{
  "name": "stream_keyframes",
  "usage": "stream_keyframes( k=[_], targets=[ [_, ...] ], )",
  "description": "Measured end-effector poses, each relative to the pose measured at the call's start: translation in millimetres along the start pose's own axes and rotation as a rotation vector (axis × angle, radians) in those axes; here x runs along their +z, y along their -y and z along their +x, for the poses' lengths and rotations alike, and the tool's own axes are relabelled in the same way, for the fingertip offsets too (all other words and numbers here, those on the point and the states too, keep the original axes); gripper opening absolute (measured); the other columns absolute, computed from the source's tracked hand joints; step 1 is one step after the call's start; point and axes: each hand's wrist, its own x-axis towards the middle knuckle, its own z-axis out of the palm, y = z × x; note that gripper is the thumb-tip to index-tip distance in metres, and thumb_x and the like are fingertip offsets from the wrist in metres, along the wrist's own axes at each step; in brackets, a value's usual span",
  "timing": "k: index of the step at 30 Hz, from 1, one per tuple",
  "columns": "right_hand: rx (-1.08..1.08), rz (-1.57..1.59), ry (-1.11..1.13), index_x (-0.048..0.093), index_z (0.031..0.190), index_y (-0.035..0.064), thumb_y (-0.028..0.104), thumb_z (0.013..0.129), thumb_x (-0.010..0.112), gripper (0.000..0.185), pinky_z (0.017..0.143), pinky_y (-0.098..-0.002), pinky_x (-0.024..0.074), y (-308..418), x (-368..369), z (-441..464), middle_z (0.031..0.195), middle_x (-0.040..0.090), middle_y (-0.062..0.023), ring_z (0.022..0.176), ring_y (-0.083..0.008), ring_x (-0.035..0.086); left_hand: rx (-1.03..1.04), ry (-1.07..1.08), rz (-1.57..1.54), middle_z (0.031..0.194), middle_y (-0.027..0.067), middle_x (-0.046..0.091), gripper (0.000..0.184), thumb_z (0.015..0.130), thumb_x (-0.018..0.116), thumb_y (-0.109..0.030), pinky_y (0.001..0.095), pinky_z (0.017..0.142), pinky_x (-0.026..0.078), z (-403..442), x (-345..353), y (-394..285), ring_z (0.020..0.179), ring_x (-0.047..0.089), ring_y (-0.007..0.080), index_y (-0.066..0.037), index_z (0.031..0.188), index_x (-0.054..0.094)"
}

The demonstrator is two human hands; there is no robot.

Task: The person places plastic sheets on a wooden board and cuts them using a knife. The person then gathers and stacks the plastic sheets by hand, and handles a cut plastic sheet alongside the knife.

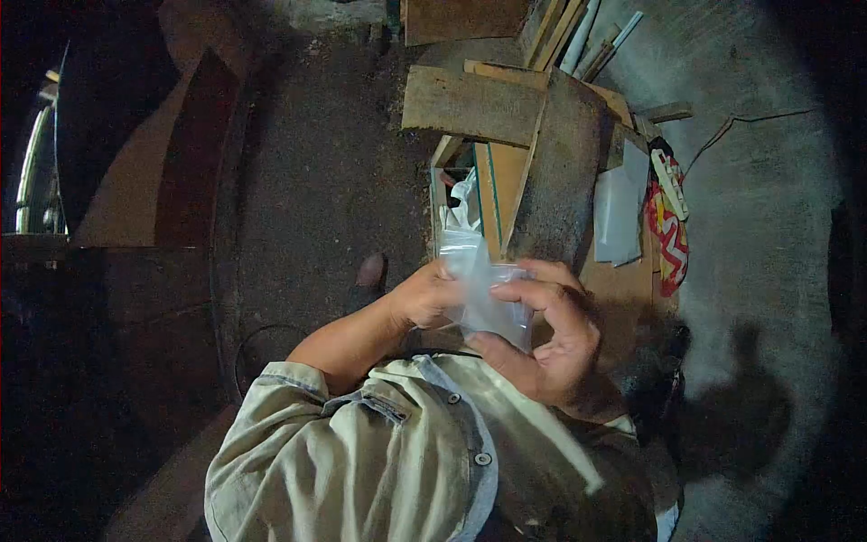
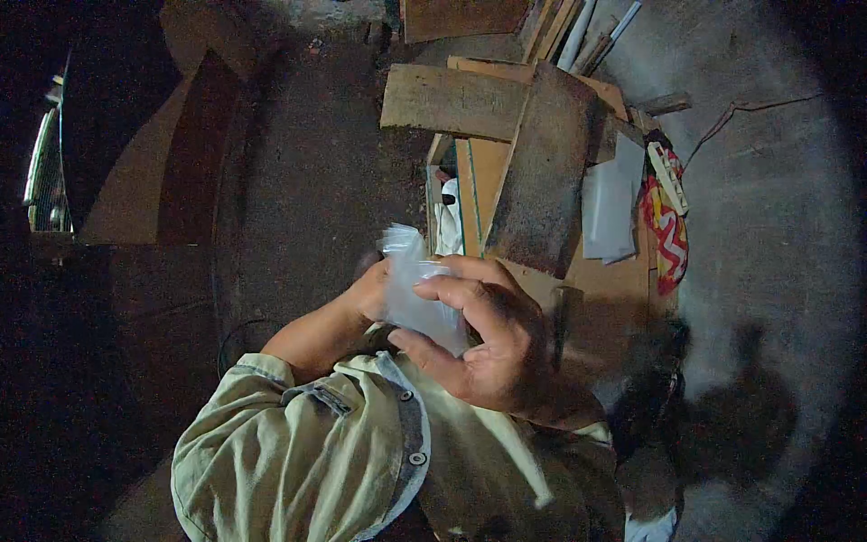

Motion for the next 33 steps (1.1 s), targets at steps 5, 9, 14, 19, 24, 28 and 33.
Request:
stream_keyframes(
  k=[5, 9, 14, 19, 24, 28, 33],
  targets=[
    [0.001, 0.015, -0.006, 0.062, 0.098, 0.0009, 0.014, 0.070, 0.076, 0.035, 0.085, -0.0341, 0.0449, -6, 0, -1, 0.101, 0.061, -0.0181, 0.098, -0.0286, 0.059, 0.053, 0.108, -0.071, 0.108, 0.0094, 0.061, 0.039, 0.081, 0.068, -0.017, 0.0350, 0.086, 0.047, 5, -5, 7, 0.098, 0.060, 0.0198, 0.000, 0.115, 0.056],
    [0.049, 0.015, -0.004, 0.060, 0.098, -0.0018, 0.010, 0.074, 0.069, 0.029, 0.085, -0.0338, 0.0446, -6, -5, -2, 0.099, 0.060, -0.0192, 0.095, -0.0269, 0.059, 0.077, 0.128, -0.033, 0.110, 0.0090, 0.060, 0.042, 0.082, 0.069, -0.021, 0.0358, 0.091, 0.044, 8, -3, 7, 0.102, 0.057, 0.0202, 0.000, 0.116, 0.055],
    [0.047, -0.020, -0.050, 0.058, 0.099, -0.0036, 0.010, 0.074, 0.069, 0.030, 0.083, -0.0323, 0.0448, -11, -6, -9, 0.099, 0.059, -0.0191, 0.093, -0.0253, 0.059, 0.100, 0.101, -0.062, 0.110, 0.0080, 0.060, 0.040, 0.084, 0.067, -0.022, 0.0351, 0.090, 0.044, 8, 5, 2, 0.101, 0.057, 0.0194, 0.000, 0.116, 0.055],
    [-0.011, -0.084, -0.113, 0.058, 0.098, -0.0032, 0.007, 0.075, 0.068, 0.027, 0.079, -0.0307, 0.0454, -15, -5, -9, 0.096, 0.060, -0.0173, 0.089, -0.0243, 0.059, 0.118, -0.004, 0.038, 0.106, 0.0050, 0.061, 0.035, 0.087, 0.064, -0.022, 0.0331, 0.088, 0.044, 11, 5, 1, 0.099, 0.056, 0.0164, -0.001, 0.114, 0.057],
    [0.194, -0.059, -0.239, 0.058, 0.092, -0.0015, 0.003, 0.078, 0.066, 0.016, 0.070, -0.0239, 0.0442, -30, -4, -17, 0.086, 0.060, -0.0094, 0.077, -0.0130, 0.057, 0.156, -0.039, 0.339, 0.102, 0.0026, 0.061, 0.031, 0.089, 0.062, -0.021, 0.0300, 0.084, 0.044, 7, 25, -19, 0.094, 0.054, 0.0122, -0.001, 0.112, 0.058],
    [0.314, 0.230, -0.367, 0.055, 0.094, -0.0011, 0.002, 0.084, 0.062, 0.013, 0.062, -0.0201, 0.0407, -51, -4, -18, 0.080, 0.057, -0.0024, 0.068, -0.0069, 0.051, 0.203, -0.099, 0.421, 0.094, 0.0012, 0.061, 0.027, 0.089, 0.062, -0.021, 0.0277, 0.079, 0.044, 7, 34, -21, 0.088, 0.053, 0.0101, 0.000, 0.106, 0.060],
    [0.353, 0.483, -0.391, 0.038, 0.121, 0.0013, 0.006, 0.091, 0.054, 0.034, 0.075, -0.0235, 0.0439, -66, -1, -21, 0.093, 0.057, -0.0065, 0.081, -0.0105, 0.053, 0.242, -0.168, 0.565, 0.088, 0.0002, 0.061, 0.024, 0.090, 0.061, -0.020, 0.0260, 0.075, 0.045, 18, 33, -11, 0.082, 0.053, 0.0083, 0.000, 0.104, 0.061]
  ],
)
